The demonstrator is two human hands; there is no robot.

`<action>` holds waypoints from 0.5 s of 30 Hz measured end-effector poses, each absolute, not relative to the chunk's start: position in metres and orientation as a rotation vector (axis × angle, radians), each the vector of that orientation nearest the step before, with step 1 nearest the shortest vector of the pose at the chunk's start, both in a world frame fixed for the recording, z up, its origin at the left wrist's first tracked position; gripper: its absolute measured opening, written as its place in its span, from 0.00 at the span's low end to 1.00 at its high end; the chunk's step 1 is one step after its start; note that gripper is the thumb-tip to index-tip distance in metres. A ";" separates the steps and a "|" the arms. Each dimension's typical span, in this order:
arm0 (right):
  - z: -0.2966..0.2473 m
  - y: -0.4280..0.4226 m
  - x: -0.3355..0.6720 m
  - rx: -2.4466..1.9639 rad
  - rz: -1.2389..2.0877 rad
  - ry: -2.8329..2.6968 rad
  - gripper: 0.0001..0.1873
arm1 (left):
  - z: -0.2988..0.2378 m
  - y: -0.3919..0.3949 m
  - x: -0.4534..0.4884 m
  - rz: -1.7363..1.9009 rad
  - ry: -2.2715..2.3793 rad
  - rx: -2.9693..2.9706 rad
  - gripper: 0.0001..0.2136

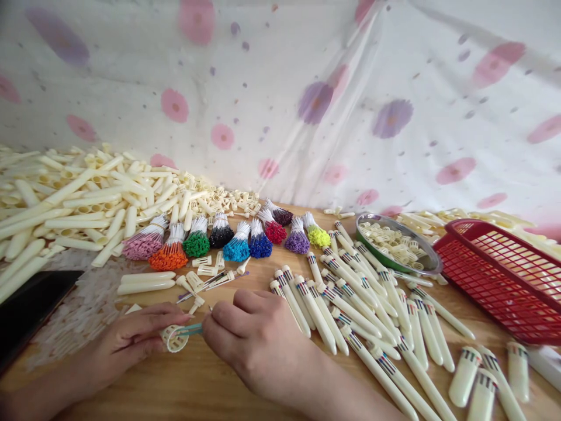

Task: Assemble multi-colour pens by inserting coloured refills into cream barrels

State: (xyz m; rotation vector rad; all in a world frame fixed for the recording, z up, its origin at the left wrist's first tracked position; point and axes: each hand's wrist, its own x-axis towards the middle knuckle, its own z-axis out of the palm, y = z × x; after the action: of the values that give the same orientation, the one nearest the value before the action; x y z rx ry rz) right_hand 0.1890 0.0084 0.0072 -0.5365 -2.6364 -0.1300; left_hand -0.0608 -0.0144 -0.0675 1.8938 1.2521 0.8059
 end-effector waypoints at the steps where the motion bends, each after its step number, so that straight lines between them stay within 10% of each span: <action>1: 0.007 0.008 0.189 -0.538 -0.130 -2.633 0.15 | -0.068 -0.014 -0.061 0.808 1.256 1.900 0.14; 15: -0.004 0.013 0.186 -0.557 0.080 -2.556 0.09 | -0.075 -0.013 -0.060 1.052 1.173 2.174 0.18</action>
State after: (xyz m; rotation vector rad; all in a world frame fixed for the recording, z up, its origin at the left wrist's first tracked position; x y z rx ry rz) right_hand 0.1863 0.0126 -0.0039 -0.5574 -2.5561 0.0800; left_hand -0.0597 -0.0133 -0.0745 2.1745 1.1726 1.0520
